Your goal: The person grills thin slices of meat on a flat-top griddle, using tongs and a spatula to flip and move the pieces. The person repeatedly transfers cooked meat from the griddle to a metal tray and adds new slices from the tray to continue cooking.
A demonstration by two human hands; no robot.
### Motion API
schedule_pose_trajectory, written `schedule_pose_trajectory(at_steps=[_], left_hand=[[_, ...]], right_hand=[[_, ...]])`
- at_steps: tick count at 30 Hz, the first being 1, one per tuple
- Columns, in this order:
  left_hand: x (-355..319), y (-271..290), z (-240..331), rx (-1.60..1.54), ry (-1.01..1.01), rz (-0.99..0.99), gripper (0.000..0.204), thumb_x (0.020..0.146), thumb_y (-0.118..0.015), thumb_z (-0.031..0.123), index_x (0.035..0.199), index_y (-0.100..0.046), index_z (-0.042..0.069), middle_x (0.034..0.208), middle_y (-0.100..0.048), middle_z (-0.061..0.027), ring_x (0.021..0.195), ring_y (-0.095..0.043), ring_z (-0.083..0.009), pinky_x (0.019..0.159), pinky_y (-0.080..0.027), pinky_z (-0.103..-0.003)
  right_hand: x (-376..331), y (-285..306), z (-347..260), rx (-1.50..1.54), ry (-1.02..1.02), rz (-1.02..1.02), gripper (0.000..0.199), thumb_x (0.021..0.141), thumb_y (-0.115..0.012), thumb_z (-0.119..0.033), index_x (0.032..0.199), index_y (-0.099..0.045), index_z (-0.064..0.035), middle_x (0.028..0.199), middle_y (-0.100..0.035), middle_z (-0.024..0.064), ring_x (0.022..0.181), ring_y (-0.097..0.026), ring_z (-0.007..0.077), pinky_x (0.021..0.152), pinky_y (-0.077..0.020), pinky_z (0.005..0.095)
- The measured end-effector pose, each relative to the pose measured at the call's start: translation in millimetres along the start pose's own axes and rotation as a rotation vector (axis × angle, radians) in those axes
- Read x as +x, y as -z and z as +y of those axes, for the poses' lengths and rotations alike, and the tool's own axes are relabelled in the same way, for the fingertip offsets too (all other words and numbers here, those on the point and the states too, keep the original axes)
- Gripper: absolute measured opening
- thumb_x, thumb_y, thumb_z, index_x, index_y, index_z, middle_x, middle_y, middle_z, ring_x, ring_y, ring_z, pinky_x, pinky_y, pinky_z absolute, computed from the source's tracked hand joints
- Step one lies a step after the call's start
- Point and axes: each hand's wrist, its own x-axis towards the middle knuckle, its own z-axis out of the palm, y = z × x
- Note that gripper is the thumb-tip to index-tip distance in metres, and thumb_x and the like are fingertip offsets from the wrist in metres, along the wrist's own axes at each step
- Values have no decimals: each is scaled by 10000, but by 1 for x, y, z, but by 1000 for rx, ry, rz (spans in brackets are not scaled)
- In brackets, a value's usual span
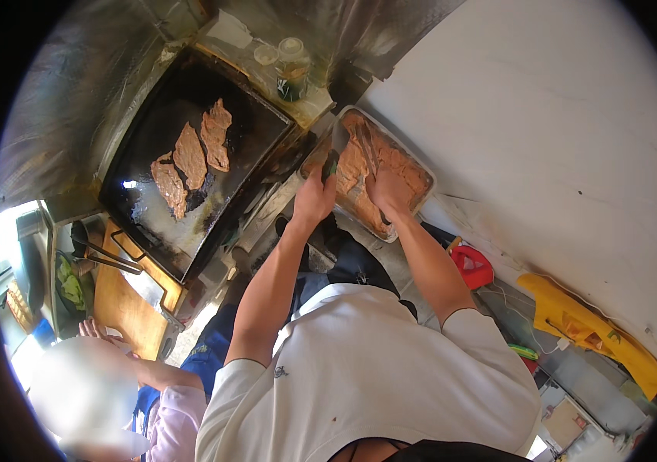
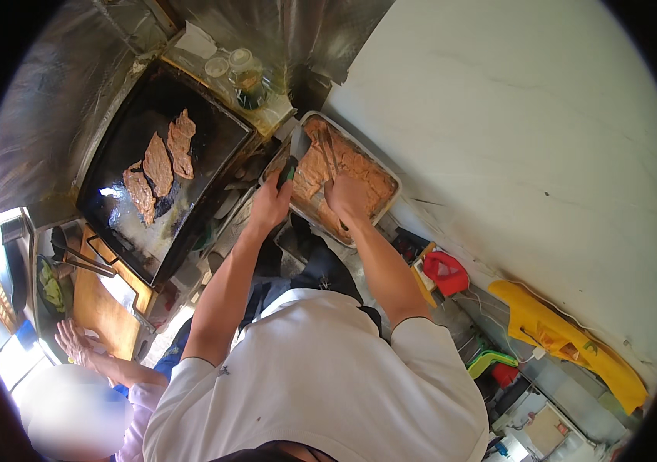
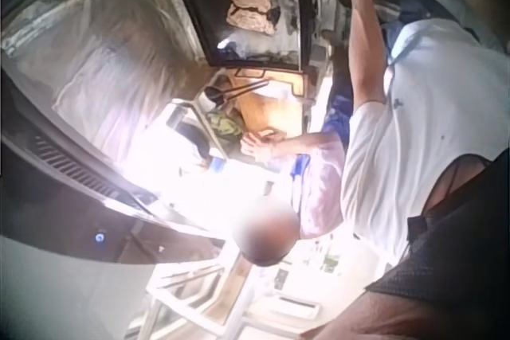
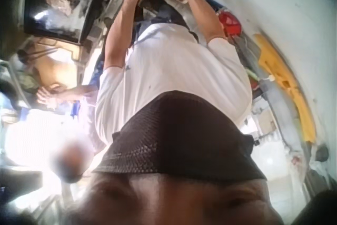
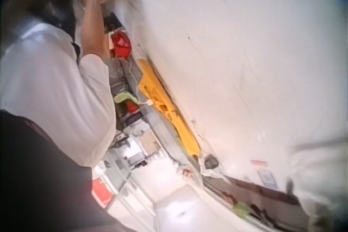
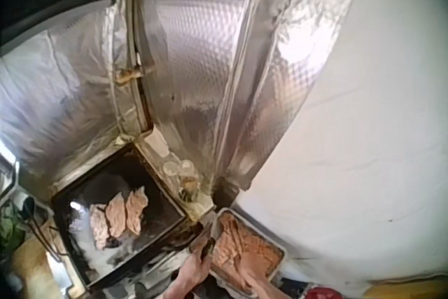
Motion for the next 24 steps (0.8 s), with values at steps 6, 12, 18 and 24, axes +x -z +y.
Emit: schedule_pose_trajectory(at_steps=[6,12,18,24], left_hand=[[17,9,27,45,-58,-51,578,1009,-561,385,1440,-496,5,1030,-686,-290,968,-665,-455,793,-493,-561],[21,-2,26,306,-98,-2,577,990,-556,314,1439,-478,-40,887,-700,-284,819,-678,-466,716,-523,-568],[16,-9,21,314,-156,98,540,976,-563,271,1367,-499,-95,758,-685,-287,717,-683,-466,638,-546,-564],[15,-5,20,286,-74,114,548,970,-569,274,1375,-483,-85,809,-693,-299,756,-682,-481,702,-544,-573]], right_hand=[[-2,-7,26,639,-279,-157,276,951,-605,-224,951,-633,51,744,-704,161,632,-689,244,603,-542,401],[-7,-3,37,567,-238,-154,265,950,-599,-216,953,-635,46,732,-704,149,611,-683,213,589,-535,377],[0,-3,35,177,-36,-65,305,932,-592,-258,960,-649,40,760,-697,223,700,-699,386,663,-542,480],[5,6,18,-14,93,-30,319,929,-607,-258,964,-646,57,754,-686,259,715,-688,425,669,-542,537]])
